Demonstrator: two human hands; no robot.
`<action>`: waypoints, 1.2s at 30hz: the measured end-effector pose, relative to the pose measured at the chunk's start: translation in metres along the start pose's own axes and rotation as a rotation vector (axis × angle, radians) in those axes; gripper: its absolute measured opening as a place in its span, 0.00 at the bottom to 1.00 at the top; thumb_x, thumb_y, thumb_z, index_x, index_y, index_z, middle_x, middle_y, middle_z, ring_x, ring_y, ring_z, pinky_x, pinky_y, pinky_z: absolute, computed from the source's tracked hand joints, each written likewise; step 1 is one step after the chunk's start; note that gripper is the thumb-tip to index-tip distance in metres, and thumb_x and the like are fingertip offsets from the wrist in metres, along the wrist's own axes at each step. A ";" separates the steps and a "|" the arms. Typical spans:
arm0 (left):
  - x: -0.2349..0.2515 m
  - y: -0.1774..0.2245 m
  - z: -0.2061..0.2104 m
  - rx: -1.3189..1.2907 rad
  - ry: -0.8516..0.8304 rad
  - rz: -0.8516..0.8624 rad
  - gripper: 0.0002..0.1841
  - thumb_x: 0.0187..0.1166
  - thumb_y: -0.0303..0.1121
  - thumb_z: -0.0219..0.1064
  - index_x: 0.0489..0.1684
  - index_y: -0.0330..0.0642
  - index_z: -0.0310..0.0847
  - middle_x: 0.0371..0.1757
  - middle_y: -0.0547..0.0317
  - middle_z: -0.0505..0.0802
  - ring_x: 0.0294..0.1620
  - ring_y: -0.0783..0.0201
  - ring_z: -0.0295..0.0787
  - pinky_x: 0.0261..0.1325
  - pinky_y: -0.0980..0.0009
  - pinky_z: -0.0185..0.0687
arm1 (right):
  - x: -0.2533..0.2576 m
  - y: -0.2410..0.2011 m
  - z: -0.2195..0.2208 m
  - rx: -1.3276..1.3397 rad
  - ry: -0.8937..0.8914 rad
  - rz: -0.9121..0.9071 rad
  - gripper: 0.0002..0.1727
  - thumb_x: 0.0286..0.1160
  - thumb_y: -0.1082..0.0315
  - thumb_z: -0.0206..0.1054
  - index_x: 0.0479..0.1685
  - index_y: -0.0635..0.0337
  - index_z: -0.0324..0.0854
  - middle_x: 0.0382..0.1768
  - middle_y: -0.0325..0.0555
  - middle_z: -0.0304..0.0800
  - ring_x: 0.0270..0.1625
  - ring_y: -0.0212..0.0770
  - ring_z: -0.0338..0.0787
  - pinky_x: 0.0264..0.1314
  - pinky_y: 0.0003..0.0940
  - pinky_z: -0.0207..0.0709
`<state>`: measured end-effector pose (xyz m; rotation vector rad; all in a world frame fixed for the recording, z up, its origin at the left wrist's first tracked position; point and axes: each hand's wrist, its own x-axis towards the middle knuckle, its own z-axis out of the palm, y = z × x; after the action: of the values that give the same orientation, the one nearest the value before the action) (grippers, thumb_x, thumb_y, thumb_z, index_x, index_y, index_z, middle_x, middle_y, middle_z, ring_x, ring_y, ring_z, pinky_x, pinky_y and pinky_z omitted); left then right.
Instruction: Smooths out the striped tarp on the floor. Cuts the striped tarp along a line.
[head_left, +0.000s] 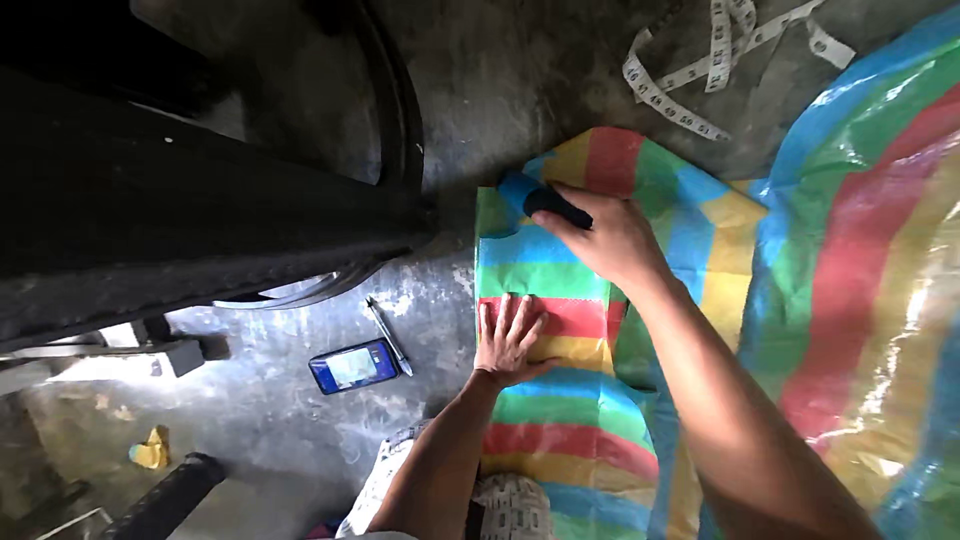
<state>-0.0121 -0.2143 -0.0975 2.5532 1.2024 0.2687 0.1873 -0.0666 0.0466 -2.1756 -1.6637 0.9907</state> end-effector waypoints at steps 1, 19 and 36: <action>0.000 0.000 0.001 0.001 0.009 -0.002 0.43 0.70 0.79 0.53 0.78 0.63 0.80 0.82 0.46 0.81 0.86 0.31 0.66 0.79 0.20 0.50 | -0.006 -0.003 0.006 0.101 0.058 0.016 0.33 0.82 0.37 0.61 0.80 0.44 0.79 0.58 0.56 0.93 0.59 0.59 0.92 0.59 0.67 0.79; 0.185 -0.091 -0.143 -0.448 -0.437 -0.582 0.41 0.75 0.42 0.77 0.83 0.28 0.62 0.74 0.25 0.80 0.76 0.32 0.77 0.78 0.37 0.71 | -0.193 -0.134 0.127 1.667 0.418 0.819 0.25 0.93 0.63 0.52 0.83 0.64 0.63 0.58 0.54 0.87 0.51 0.42 0.92 0.50 0.36 0.89; 0.240 -0.095 -0.172 -0.404 -0.880 -0.567 0.27 0.80 0.25 0.70 0.78 0.29 0.70 0.70 0.33 0.85 0.68 0.44 0.85 0.72 0.48 0.77 | -0.085 -0.210 0.122 2.185 0.535 0.789 0.25 0.95 0.60 0.49 0.86 0.53 0.56 0.56 0.54 0.79 0.48 0.41 0.86 0.52 0.36 0.84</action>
<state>0.0206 0.0623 0.0395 1.5737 1.2396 -0.6112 -0.0608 -0.1015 0.1034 -0.9440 0.7379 1.0935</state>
